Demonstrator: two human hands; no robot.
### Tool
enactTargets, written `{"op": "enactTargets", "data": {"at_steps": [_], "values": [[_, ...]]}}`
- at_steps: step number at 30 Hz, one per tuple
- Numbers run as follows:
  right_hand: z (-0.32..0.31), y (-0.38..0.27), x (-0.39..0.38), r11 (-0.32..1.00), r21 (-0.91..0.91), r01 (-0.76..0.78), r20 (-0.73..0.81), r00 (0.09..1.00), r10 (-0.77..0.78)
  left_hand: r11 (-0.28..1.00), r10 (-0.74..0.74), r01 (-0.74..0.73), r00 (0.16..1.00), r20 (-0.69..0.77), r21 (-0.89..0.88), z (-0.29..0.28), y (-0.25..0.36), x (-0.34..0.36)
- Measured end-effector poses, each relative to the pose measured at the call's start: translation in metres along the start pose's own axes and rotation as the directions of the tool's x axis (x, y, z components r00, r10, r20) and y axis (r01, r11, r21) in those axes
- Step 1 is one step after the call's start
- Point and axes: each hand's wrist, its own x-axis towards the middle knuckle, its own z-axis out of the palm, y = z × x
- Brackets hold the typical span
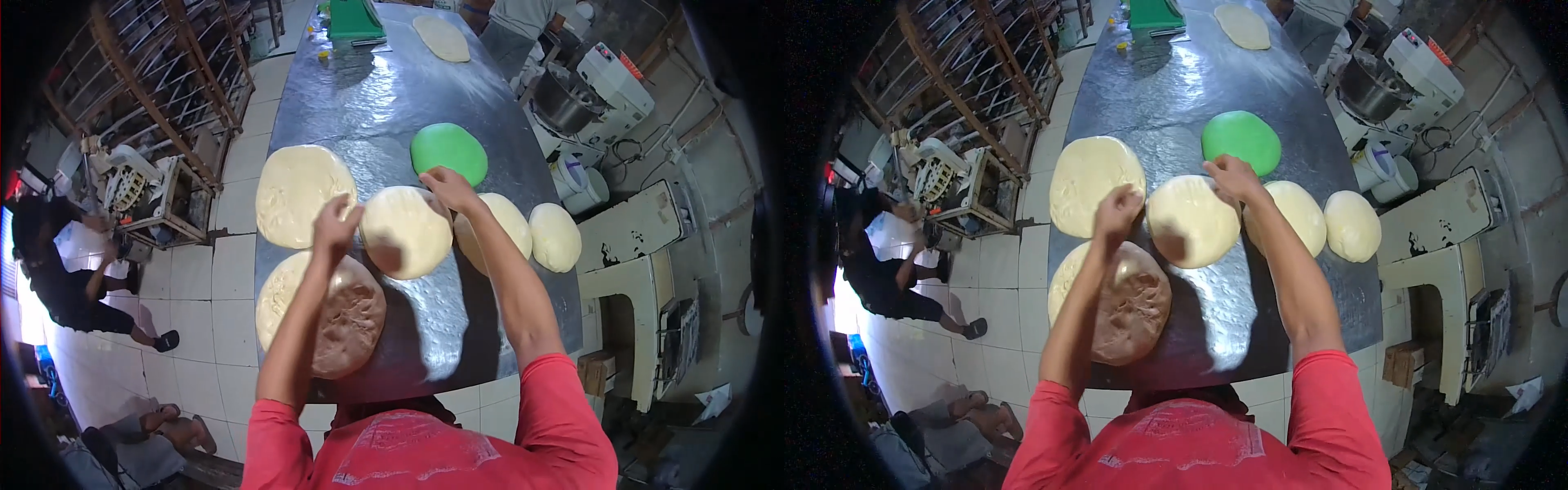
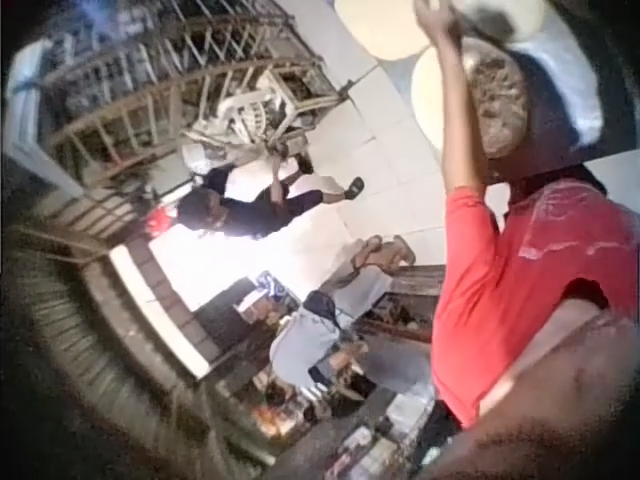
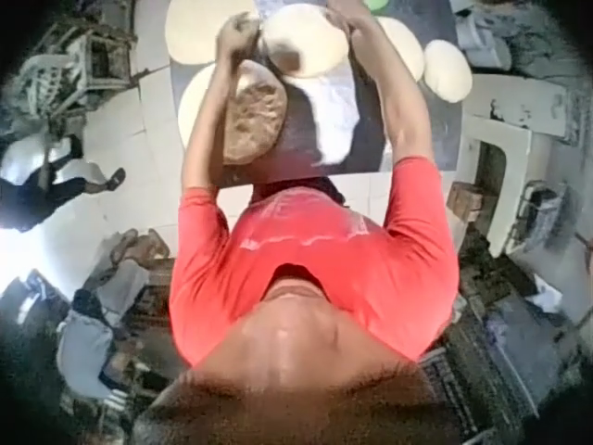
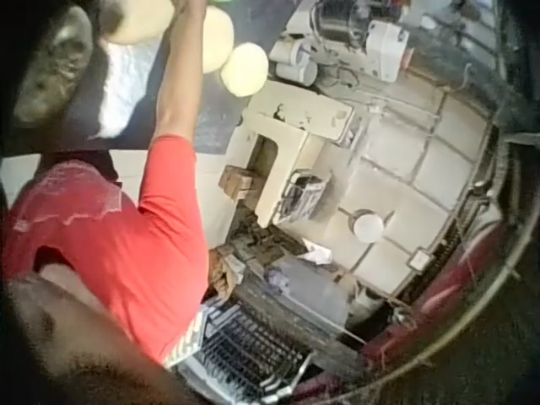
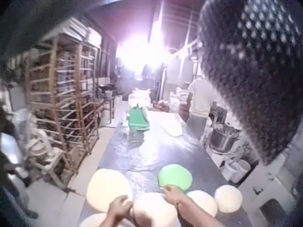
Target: Kneading, shaping, and organizing dough balls on a metal workbench in a commercial bakery environment.
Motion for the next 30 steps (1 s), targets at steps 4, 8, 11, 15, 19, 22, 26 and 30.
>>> {"op": "enactTargets", "data": {"at_steps": [4, 8, 11, 15, 19, 22, 26, 30], "values": [[0.061, -0.034, -0.023, 0.95, -0.284, -0.132, -0.312, 0.949, 0.039, 0.983, -0.179, 0.174, 0.975, -0.13, -0.049, 0.043, -0.059, 0.008], [0.049, -0.009, -0.043, 0.949, 0.302, -0.092, 0.013, 0.996, 0.092, 0.955, -0.291, 0.276, 0.943, -0.16, -0.114, 0.068, -0.046, 0.019], [0.051, 0.005, -0.102, 0.736, 0.671, -0.089, 0.171, 0.984, -0.038, 0.786, -0.352, 0.278, 0.935, -0.03, -0.552, 0.078, -0.035, -0.023], [0.011, 0.026, -0.244, 0.456, 0.871, -0.184, 0.136, 0.981, 0.136, 0.799, -0.135, 0.198, 0.979, 0.152, -0.568, 0.062, 0.038, -0.147], [-0.006, 0.058, -0.336, 0.13, 0.988, 0.089, -0.087, 0.996, -0.017, 0.89, 0.038, 0.019, 0.993, 0.115, -0.456, 0.083, 0.047, -0.215], [0.002, 0.107, -0.345, 0.303, 0.949, 0.087, -0.099, 0.995, 0.025, 0.979, -0.077, 0.084, 0.996, 0.044, -0.187, 0.098, 0.031, -0.227], [0.014, 0.116, -0.331, 0.817, -0.537, 0.213, -0.33, 0.838, -0.435, 0.783, 0.131, -0.049, 0.988, -0.087, 0.62, 0.12, -0.001, -0.241], [0.05, 0.095, -0.299, 0.616, -0.357, 0.703, 0.063, 0.676, -0.735, 0.854, 0.417, -0.417, 0.906, 0.071, 0.313, 0.169, 0.029, -0.214]]}}
